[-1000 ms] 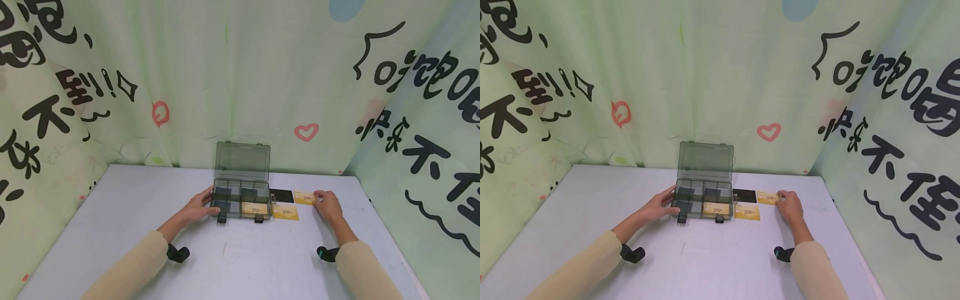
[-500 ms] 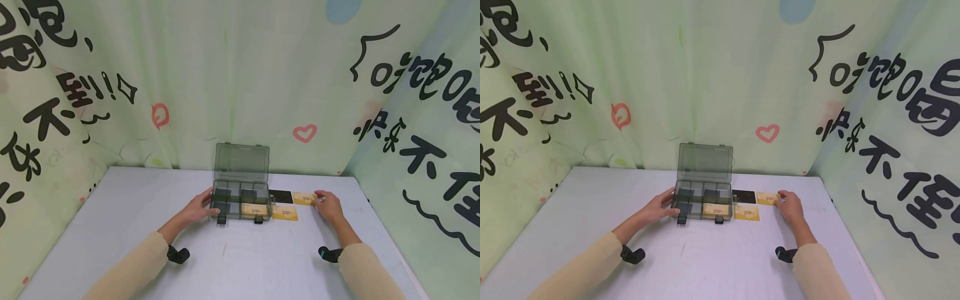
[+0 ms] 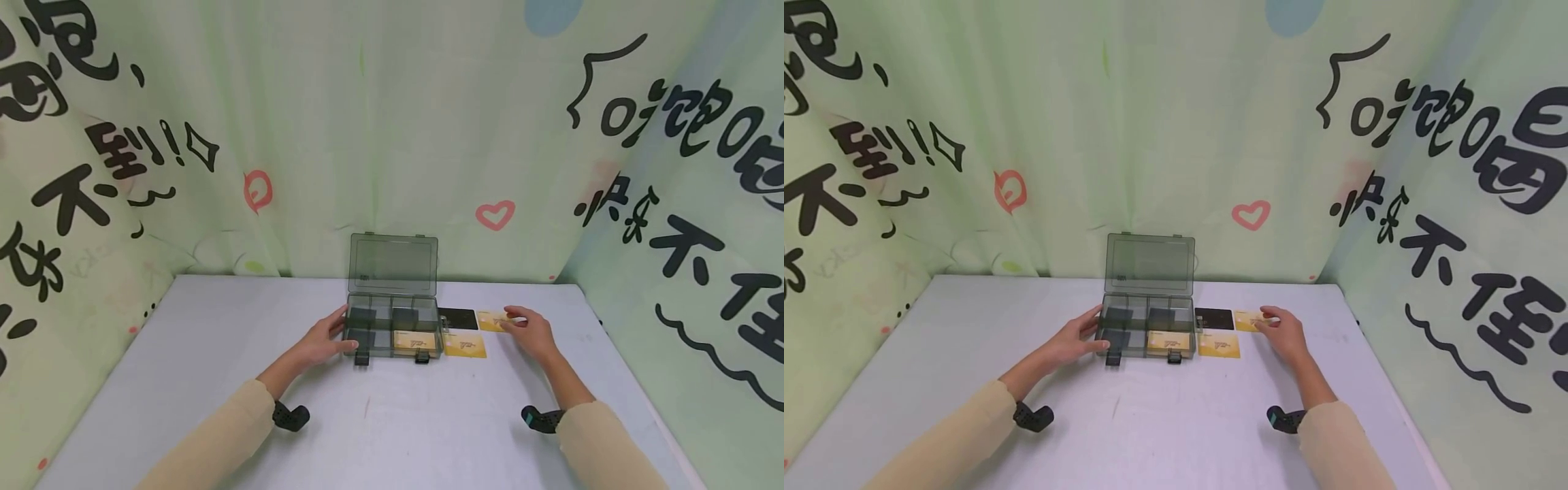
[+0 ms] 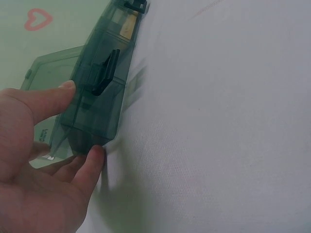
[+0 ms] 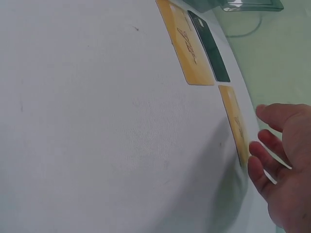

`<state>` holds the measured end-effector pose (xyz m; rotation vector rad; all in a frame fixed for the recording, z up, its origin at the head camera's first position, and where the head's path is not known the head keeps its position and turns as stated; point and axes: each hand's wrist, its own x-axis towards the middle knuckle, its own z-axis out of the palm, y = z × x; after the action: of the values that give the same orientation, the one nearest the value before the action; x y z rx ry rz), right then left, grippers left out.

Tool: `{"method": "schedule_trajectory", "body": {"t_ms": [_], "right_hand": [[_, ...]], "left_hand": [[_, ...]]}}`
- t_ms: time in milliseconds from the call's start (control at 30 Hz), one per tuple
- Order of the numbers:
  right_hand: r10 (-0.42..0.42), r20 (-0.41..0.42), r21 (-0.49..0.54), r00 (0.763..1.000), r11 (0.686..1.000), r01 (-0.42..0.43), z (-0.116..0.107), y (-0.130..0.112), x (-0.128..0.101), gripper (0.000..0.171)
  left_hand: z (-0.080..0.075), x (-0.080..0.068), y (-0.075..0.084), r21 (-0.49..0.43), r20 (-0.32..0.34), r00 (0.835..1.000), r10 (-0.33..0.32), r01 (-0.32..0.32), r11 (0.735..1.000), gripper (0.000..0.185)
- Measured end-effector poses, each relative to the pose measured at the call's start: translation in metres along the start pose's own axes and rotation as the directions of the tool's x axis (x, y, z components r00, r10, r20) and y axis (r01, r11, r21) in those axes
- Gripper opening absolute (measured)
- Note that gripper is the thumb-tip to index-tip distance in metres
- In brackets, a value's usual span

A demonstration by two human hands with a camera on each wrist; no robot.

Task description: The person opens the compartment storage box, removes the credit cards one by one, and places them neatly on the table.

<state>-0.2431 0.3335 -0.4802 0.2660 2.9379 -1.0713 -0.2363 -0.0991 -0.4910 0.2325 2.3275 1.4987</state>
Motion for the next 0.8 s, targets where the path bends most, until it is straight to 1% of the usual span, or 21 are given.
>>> {"method": "schedule_trajectory", "body": {"t_ms": [333, 467, 700, 800], "right_hand": [[-0.014, 0.013, 0.059, 1.000, 0.998, 0.013, 0.005, -0.013, -0.007, 0.046], [-0.039, 0.041, 0.070, 0.998, 0.997, 0.037, 0.007, -0.019, -0.011, 0.045], [-0.130, 0.060, 0.113, 0.990, 0.986, 0.123, 0.006, -0.032, -0.014, 0.044], [-0.137, 0.071, 0.127, 0.988, 0.984, 0.127, 0.009, -0.037, -0.016, 0.044]], "left_hand": [[0.001, -0.001, 0.001, 0.006, -0.005, 1.000, -0.007, 0.007, 1.000, 0.087], [0.001, -0.002, 0.000, 0.007, -0.001, 1.000, -0.008, 0.008, 1.000, 0.087], [-0.001, -0.002, 0.003, 0.001, 0.006, 1.000, -0.002, 0.002, 1.000, 0.087], [-0.001, -0.003, 0.005, -0.002, 0.008, 1.000, -0.005, 0.005, 1.000, 0.087]]}}
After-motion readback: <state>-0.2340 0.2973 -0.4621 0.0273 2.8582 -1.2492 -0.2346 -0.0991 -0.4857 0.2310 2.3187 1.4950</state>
